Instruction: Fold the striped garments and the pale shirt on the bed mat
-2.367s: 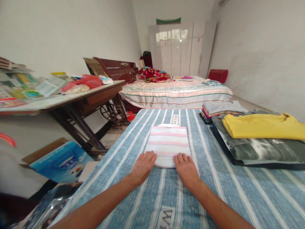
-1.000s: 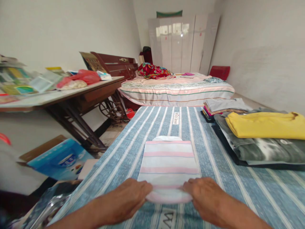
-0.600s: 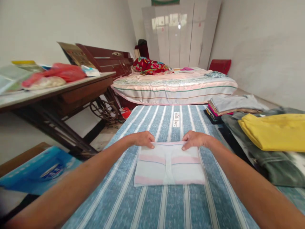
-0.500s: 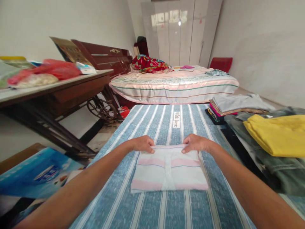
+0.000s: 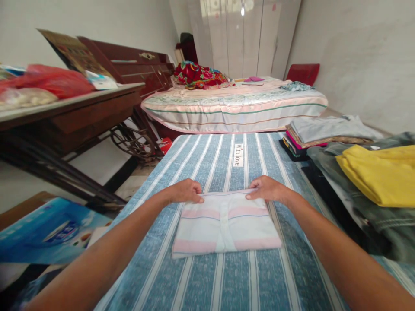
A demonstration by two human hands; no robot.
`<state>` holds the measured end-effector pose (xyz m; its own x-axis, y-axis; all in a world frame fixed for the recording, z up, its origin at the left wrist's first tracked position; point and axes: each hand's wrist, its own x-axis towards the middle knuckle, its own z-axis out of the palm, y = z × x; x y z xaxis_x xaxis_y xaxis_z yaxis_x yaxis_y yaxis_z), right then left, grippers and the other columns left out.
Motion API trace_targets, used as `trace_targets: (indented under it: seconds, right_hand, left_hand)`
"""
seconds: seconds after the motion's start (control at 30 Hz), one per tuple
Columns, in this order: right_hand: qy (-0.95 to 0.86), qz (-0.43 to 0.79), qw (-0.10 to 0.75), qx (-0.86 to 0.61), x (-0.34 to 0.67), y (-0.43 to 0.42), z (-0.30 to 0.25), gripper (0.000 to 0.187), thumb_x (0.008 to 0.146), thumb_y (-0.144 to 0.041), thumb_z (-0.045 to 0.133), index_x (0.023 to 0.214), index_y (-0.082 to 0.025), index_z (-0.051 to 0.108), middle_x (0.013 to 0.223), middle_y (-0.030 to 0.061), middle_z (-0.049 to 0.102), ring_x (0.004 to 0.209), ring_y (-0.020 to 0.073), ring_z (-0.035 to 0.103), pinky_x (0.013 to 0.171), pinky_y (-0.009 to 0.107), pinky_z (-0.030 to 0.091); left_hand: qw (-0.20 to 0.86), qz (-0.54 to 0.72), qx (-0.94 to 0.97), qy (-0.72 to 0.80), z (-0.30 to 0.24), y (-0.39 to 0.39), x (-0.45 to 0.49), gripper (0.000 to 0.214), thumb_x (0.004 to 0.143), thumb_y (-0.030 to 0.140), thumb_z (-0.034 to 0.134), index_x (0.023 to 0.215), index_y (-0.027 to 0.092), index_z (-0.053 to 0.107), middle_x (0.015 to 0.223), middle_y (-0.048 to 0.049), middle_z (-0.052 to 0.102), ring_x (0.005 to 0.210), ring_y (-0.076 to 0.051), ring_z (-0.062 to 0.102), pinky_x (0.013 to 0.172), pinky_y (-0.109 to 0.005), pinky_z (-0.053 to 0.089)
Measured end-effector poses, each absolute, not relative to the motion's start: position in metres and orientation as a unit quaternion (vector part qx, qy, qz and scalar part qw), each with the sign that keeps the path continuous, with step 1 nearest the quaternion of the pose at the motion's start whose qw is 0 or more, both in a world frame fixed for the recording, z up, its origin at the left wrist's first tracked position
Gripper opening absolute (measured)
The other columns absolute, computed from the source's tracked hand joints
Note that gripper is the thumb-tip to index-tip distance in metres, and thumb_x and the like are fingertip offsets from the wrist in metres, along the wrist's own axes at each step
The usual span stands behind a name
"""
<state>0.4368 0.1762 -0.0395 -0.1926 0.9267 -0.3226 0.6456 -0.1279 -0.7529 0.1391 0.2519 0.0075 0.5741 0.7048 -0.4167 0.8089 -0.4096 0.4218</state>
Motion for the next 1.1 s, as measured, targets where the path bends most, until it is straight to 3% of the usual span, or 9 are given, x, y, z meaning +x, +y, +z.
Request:
trace_targets:
  seconds: [0.13, 0.27, 0.43, 0.5, 0.57, 0.7, 0.87, 1.1]
  right_hand:
    - [-0.653, 0.336, 0.177, -0.655, 0.442, 0.169, -0.036, 0.042, 0.061, -0.050, 0.065, 0.086, -0.016, 0.066, 0.064, -0.0002, 0.060, 0.057, 0.0145, 0.055, 0.052, 0.025, 0.041]
    - [-0.649, 0.214, 0.198, -0.703, 0.443, 0.149, -0.023, 0.039, 0.071, -0.046, 0.059, 0.098, -0.019, 0.064, 0.083, 0.0052, 0.066, 0.077, 0.0205, 0.061, 0.067, 0.030, 0.044]
    - [-0.682, 0.086, 0.205, -0.697, 0.426, 0.099, -0.009, 0.033, 0.084, -0.041, 0.046, 0.103, -0.020, 0.063, 0.103, 0.0079, 0.066, 0.090, 0.0226, 0.062, 0.078, 0.035, 0.046]
    - [-0.718, 0.053, 0.206, -0.663, 0.412, 0.078, -0.010, 0.034, 0.086, -0.039, 0.044, 0.108, -0.020, 0.062, 0.112, 0.0089, 0.063, 0.099, 0.0229, 0.060, 0.085, 0.037, 0.046]
    - [-0.772, 0.035, 0.196, -0.604, 0.395, 0.059, -0.016, 0.041, 0.085, -0.040, 0.048, 0.120, -0.020, 0.056, 0.126, 0.0104, 0.055, 0.117, 0.0243, 0.050, 0.097, 0.040, 0.040]
    - [-0.805, 0.024, 0.158, -0.571, 0.370, 0.038, -0.044, 0.073, 0.075, -0.048, 0.063, 0.137, -0.018, 0.040, 0.146, 0.0131, 0.031, 0.135, 0.0308, 0.023, 0.107, 0.048, 0.027]
    - [-0.783, 0.032, 0.146, -0.604, 0.362, 0.031, -0.064, 0.072, 0.080, -0.050, 0.056, 0.141, -0.021, 0.033, 0.149, 0.0118, 0.024, 0.137, 0.0318, 0.017, 0.108, 0.052, 0.024]
    - [-0.770, 0.033, 0.163, -0.616, 0.362, 0.057, -0.033, 0.071, 0.086, -0.060, 0.037, 0.141, -0.015, 0.033, 0.148, 0.0169, 0.024, 0.137, 0.0323, 0.015, 0.108, 0.050, 0.022]
  left_hand:
    - [0.150, -0.093, 0.855, 0.487, 0.024, 0.231, 0.145, 0.031, 0.066, 0.033, 0.066, 0.091, 0.014, 0.063, 0.090, -0.0050, 0.064, 0.085, -0.021, 0.060, 0.071, -0.026, 0.043]
    - [0.038, -0.048, 0.885, 0.461, 0.035, 0.185, 0.152, 0.030, 0.080, 0.023, 0.054, 0.107, 0.012, 0.058, 0.118, -0.0154, 0.057, 0.110, -0.028, 0.053, 0.091, -0.039, 0.041]
    - [0.093, 0.016, 0.921, 0.379, 0.023, 0.126, 0.155, 0.042, 0.086, 0.036, 0.050, 0.122, 0.015, 0.050, 0.142, -0.0139, 0.038, 0.133, -0.026, 0.031, 0.107, -0.042, 0.029]
    - [0.105, 0.007, 0.919, 0.379, 0.013, 0.114, 0.156, 0.055, 0.085, 0.045, 0.051, 0.131, 0.016, 0.042, 0.146, -0.0129, 0.032, 0.137, -0.027, 0.022, 0.109, -0.048, 0.023]
    - [0.106, -0.014, 0.916, 0.388, 0.003, 0.109, 0.156, 0.066, 0.083, 0.053, 0.049, 0.137, 0.018, 0.035, 0.149, -0.0123, 0.026, 0.139, -0.029, 0.014, 0.110, -0.053, 0.017]
    - [0.103, -0.029, 0.913, 0.394, -0.012, 0.108, 0.155, 0.069, 0.084, 0.058, 0.044, 0.141, 0.022, 0.028, 0.151, -0.0098, 0.019, 0.140, -0.027, 0.008, 0.110, -0.056, 0.010]
    - [0.131, -0.024, 0.909, 0.396, -0.013, 0.108, 0.154, 0.071, 0.083, 0.061, 0.044, 0.141, 0.023, 0.029, 0.152, -0.0098, 0.018, 0.140, -0.028, 0.008, 0.109, -0.058, 0.008]
    - [0.093, 0.070, 0.876, 0.469, -0.012, 0.127, 0.152, 0.059, 0.090, 0.052, 0.035, 0.137, 0.018, 0.036, 0.151, -0.0135, 0.018, 0.139, -0.028, 0.009, 0.110, -0.052, 0.015]
